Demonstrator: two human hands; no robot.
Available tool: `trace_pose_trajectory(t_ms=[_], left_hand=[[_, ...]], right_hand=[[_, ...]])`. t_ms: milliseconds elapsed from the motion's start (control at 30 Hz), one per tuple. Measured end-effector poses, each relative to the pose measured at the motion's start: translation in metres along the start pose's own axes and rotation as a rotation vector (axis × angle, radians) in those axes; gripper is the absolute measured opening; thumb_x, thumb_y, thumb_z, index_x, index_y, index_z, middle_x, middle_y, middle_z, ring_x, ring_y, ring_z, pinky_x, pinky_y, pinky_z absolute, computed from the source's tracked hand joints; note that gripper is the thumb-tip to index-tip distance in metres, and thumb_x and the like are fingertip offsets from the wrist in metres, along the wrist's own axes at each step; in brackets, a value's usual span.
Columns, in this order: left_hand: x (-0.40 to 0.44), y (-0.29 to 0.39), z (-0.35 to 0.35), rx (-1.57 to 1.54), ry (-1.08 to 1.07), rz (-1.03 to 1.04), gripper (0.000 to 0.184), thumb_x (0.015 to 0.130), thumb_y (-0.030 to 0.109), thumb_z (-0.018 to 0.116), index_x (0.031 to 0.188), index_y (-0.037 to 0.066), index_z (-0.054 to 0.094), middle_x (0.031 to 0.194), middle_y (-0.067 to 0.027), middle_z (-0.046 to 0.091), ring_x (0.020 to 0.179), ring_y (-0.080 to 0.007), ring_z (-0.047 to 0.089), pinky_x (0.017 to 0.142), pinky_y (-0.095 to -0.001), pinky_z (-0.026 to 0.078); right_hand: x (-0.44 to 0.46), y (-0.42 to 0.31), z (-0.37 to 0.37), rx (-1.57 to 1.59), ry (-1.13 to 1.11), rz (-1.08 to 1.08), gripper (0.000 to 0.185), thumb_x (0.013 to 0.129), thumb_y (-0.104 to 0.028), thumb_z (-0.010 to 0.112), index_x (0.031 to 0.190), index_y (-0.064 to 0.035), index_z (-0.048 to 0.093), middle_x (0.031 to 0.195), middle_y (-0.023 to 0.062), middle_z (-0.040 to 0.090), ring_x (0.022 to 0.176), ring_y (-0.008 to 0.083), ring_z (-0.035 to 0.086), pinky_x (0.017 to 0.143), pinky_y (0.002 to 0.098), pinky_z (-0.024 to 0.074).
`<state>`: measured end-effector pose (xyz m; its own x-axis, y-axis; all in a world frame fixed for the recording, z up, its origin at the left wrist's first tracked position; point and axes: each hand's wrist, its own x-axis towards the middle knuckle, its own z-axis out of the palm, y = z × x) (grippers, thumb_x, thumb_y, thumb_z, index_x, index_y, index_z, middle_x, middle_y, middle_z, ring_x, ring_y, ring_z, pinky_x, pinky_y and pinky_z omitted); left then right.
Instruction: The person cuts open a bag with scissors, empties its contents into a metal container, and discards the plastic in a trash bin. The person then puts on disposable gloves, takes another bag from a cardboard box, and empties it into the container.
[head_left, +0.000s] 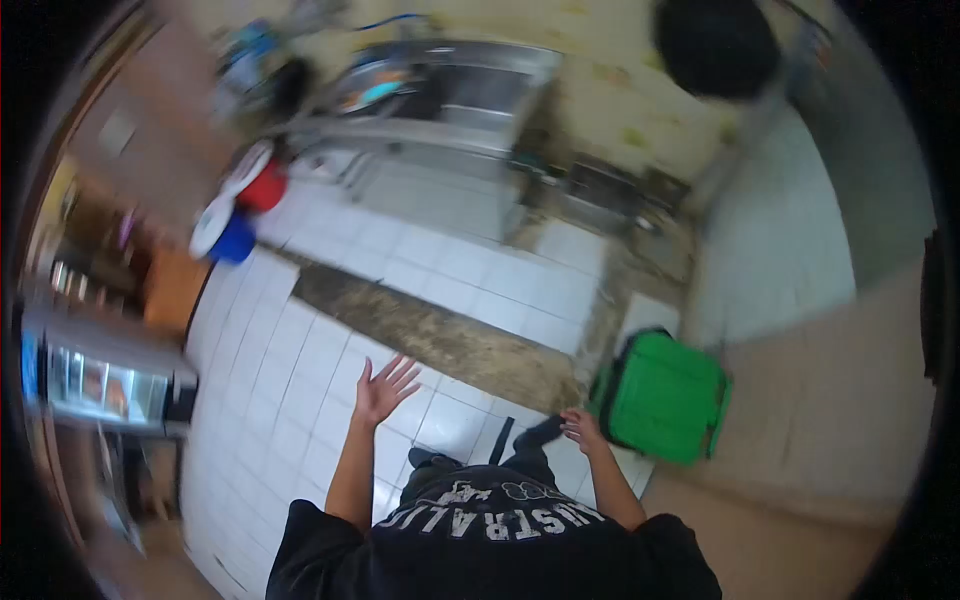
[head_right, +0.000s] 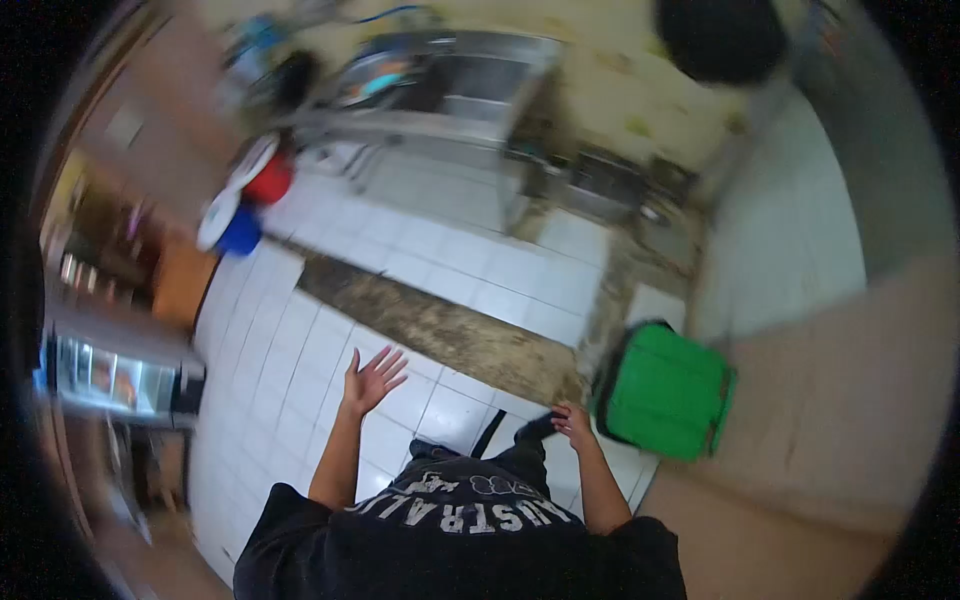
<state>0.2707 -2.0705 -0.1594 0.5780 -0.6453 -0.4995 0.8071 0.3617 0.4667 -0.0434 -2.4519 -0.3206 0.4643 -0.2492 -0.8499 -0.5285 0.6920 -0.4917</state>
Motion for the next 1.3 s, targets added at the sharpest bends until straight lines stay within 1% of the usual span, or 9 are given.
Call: trace_pose_trajectory(t_ms=[267,467,733,900,967,1133,1167,1233,1300], left_hand=[[-0.203,0.09,-0.053,-0.333,-0.241,0.62,0.088,0.096,0.069,0.032,0.152,0.001,0.027,0.157,-0.0214,0.03,0.145,-0.0336,0.03,0.118,-0.0526,0.025],[-0.265,0.107,-0.169,-0.266,0.292,0.638,0.076,0.1,0.062,0.029,0.149,0.004,0.035,0.152,-0.0165,0.04,0.138,-0.0326,0.041,0.116,-0.0461,0.031],[-0.368,0.11,-0.316,-0.59,-0.03,0.812,0.084,0.098,0.069,0.027,0.137,-0.003,0.045,0.13,-0.016,0.055,0.123,-0.0302,0.051,0.115,-0.0405,0.03],[-0.51,0.147,-0.377,-0.739,0.048,0.876,0.069,0.096,0.069,0.036,0.11,0.006,0.061,0.093,-0.0053,0.064,0.076,-0.0184,0.062,0.064,-0.0337,0.051],[-0.558,0.138,-0.442,-0.657,0.354,1.0,0.056,0.097,0.062,0.047,0.091,0.007,0.06,0.073,-0.0026,0.061,0.057,-0.0164,0.058,0.044,-0.0309,0.044],[-0.613,-0.031,-0.603,0.548,2.06,0.199,0.05,0.102,0.029,0.042,0.139,-0.003,0.047,0.078,-0.0252,0.066,0.066,-0.0389,0.063,0.067,-0.0503,0.052],[-0.591,-0.101,-0.634,0.66,2.396,0.205,0.046,0.097,0.037,0.057,0.117,-0.004,0.061,0.054,-0.0075,0.05,0.044,-0.0233,0.045,0.043,-0.0415,0.038],[-0.578,-0.167,-0.621,-1.16,1.821,0.426,0.051,0.097,0.053,0.053,0.108,0.005,0.064,0.058,-0.0009,0.053,0.052,-0.0152,0.052,0.046,-0.0382,0.044],[-0.584,-0.167,-0.61,-1.291,1.701,0.225,0.046,0.096,0.048,0.053,0.114,0.005,0.057,0.063,-0.0026,0.056,0.054,-0.0163,0.054,0.046,-0.038,0.045]], right_hand=[[0.028,-0.035,0.3,-0.514,-0.147,-0.408,0.017,0.096,-0.021,0.053,0.104,-0.0086,0.06,0.094,0.0053,0.068,0.079,0.0159,0.064,0.058,0.0252,0.0478],[-0.225,0.088,0.644,-0.953,-1.05,-1.498,0.031,0.09,-0.016,0.062,0.118,-0.0037,0.059,0.121,0.0193,0.06,0.116,0.0378,0.055,0.102,0.0471,0.0387],[-0.182,0.251,0.806,-1.299,-1.551,-1.636,0.056,0.094,-0.055,0.04,0.117,-0.0085,0.064,0.131,0.0137,0.06,0.129,0.0373,0.049,0.112,0.0588,0.0213],[-0.028,0.332,0.897,-2.709,-1.224,-1.778,0.065,0.091,-0.058,0.053,0.136,-0.0114,0.055,0.151,0.014,0.043,0.143,0.0339,0.03,0.11,0.0669,0.0229],[0.015,0.39,0.963,-3.245,-1.41,-0.519,0.07,0.088,-0.064,0.057,0.132,-0.0104,0.059,0.143,0.0173,0.052,0.137,0.0408,0.041,0.107,0.0699,0.0299],[-0.108,0.483,1.091,-2.778,-1.785,-0.931,0.06,0.09,-0.058,0.056,0.124,-0.0086,0.063,0.128,0.0192,0.062,0.123,0.0352,0.056,0.099,0.0506,0.0462],[-0.125,0.51,1.118,-2.681,-1.837,-0.968,0.059,0.091,-0.055,0.056,0.119,-0.0047,0.064,0.124,0.0182,0.065,0.119,0.0368,0.058,0.098,0.0488,0.0473],[-0.148,0.568,1.169,-2.494,-2.003,-0.946,0.055,0.092,-0.051,0.057,0.118,-0.0033,0.065,0.12,0.0183,0.067,0.114,0.038,0.061,0.097,0.0459,0.0482],[-0.185,0.613,1.213,-2.261,-2.194,-0.908,0.048,0.094,-0.045,0.057,0.115,-0.0024,0.065,0.116,0.0192,0.067,0.111,0.0376,0.062,0.095,0.0449,0.0487]])
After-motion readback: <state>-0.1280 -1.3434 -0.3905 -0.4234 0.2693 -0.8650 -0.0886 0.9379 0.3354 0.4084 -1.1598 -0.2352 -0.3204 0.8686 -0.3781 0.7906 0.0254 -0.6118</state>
